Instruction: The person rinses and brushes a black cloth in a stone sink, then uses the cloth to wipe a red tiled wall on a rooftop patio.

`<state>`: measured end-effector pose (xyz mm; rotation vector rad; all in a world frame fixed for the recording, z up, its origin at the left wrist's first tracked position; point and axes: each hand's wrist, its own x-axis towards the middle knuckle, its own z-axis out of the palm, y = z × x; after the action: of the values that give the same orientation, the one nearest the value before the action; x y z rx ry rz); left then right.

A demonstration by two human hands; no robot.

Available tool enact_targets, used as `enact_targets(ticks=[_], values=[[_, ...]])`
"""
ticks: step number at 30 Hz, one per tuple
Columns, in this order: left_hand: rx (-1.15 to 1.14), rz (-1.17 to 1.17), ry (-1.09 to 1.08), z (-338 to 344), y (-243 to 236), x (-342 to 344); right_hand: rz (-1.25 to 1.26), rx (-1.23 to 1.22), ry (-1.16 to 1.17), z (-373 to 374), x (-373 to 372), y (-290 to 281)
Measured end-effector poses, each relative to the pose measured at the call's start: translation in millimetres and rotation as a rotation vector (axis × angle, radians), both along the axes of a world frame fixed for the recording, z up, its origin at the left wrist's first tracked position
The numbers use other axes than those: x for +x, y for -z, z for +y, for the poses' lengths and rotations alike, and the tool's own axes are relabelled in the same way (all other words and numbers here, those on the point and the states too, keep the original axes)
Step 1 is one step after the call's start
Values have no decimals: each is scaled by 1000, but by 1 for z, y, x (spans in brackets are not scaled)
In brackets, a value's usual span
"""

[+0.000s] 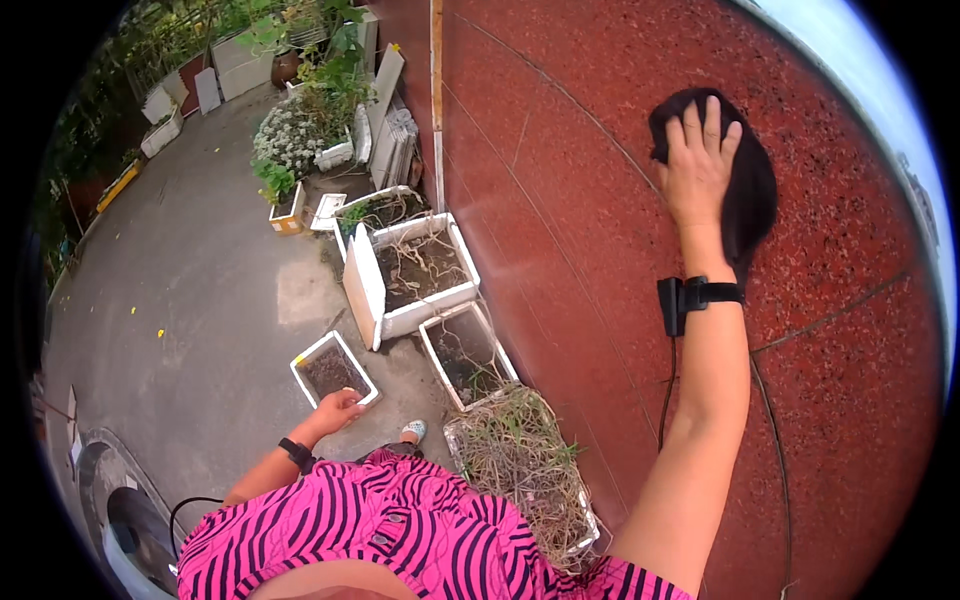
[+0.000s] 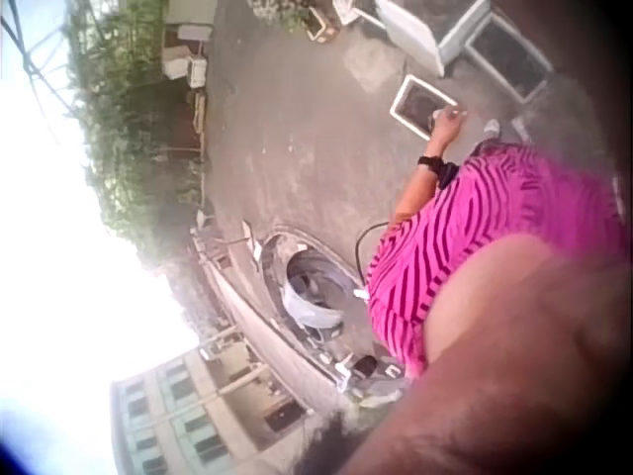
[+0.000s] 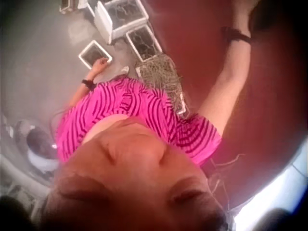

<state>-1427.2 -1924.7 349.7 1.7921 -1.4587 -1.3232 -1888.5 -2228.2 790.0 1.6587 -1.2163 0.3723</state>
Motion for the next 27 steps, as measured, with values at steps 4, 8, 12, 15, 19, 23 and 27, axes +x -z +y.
enact_targets(ticks=[4, 8, 12, 15, 19, 23, 27], values=[[135, -5, -47, 3, -39, -14, 21, 155, -163, 7, -25, 121], [29, -1, 2, 19, 23, -20, 129, 312, -266, 64, -84, 266], [96, 79, 79, 23, 1, -47, 119, 376, -224, 136, -135, 266], [82, 40, 80, 30, 11, -54, 97, 440, -87, 173, -121, 169], [80, 141, 146, 8, -4, -85, 111, -41, 129, 205, -153, 25], [-17, 15, 184, 2, -7, -98, 67, -439, 368, 224, -178, -83], [14, -44, 225, 17, -31, -100, -43, -564, 188, 190, -191, -78]])
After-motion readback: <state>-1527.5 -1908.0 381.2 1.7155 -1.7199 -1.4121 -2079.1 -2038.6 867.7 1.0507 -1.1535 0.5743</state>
